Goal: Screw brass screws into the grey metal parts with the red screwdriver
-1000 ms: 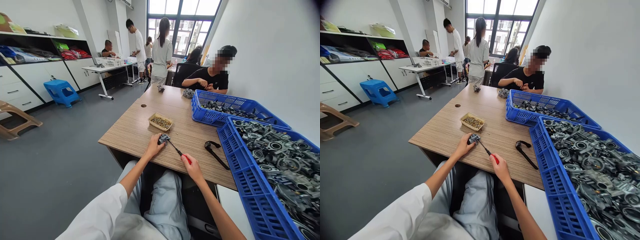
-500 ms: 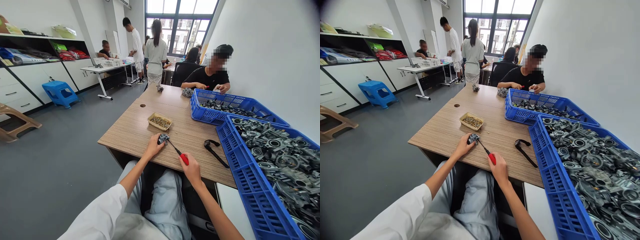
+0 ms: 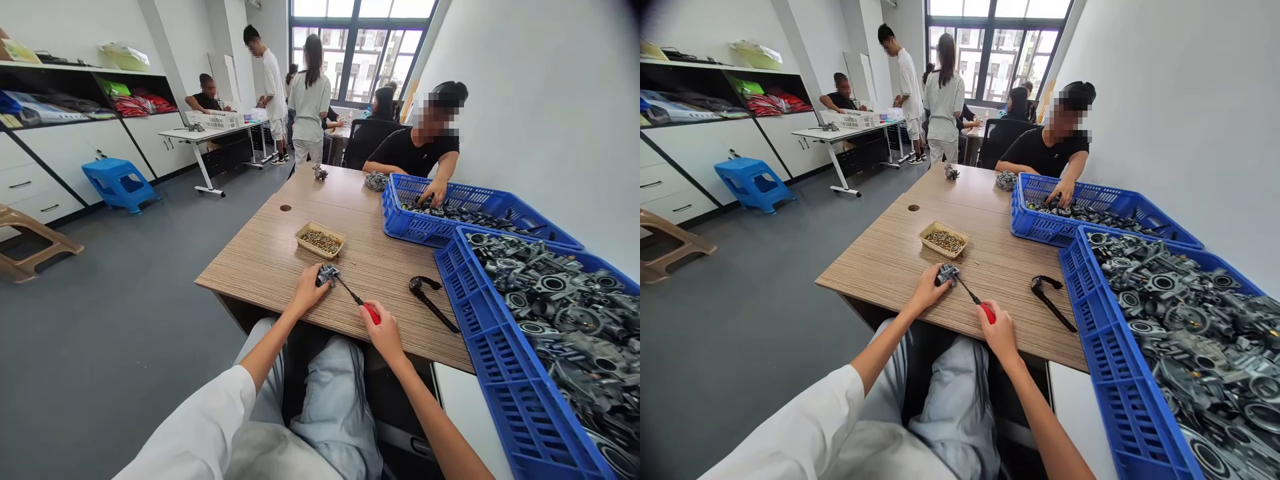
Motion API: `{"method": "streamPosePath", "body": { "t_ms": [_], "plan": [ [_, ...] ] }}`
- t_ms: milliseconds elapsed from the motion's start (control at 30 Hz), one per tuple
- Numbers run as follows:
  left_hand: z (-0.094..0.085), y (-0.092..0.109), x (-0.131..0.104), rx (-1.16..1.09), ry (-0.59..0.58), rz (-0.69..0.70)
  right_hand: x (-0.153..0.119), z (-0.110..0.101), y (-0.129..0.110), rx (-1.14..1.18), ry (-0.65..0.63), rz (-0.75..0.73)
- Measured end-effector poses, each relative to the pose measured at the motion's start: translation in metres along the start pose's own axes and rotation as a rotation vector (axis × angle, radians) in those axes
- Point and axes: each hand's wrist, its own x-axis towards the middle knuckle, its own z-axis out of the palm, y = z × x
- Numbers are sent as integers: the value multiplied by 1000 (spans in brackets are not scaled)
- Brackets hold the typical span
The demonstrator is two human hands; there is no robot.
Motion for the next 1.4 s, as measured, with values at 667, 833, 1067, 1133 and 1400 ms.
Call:
{"method": "streamPosePath", "body": {
  "t_ms": [667, 833, 1067, 1133, 1400],
  "plan": [
    [-2, 3, 0, -18, -1, -4, -5, 0, -9, -130, 122, -64],
    [-3, 4, 1, -25, -11, 1, -6, -3, -10, -244, 56, -234],
    [-4, 5, 1, 13, -39, -22, 6, -5, -10, 54, -110, 64],
    [-4, 5, 1, 12, -37, -21, 5, -3, -11, 27, -63, 57],
    [-2, 3, 1, -6, -10, -16, -11, 6, -5, -98, 97, -98]
  ]
}}
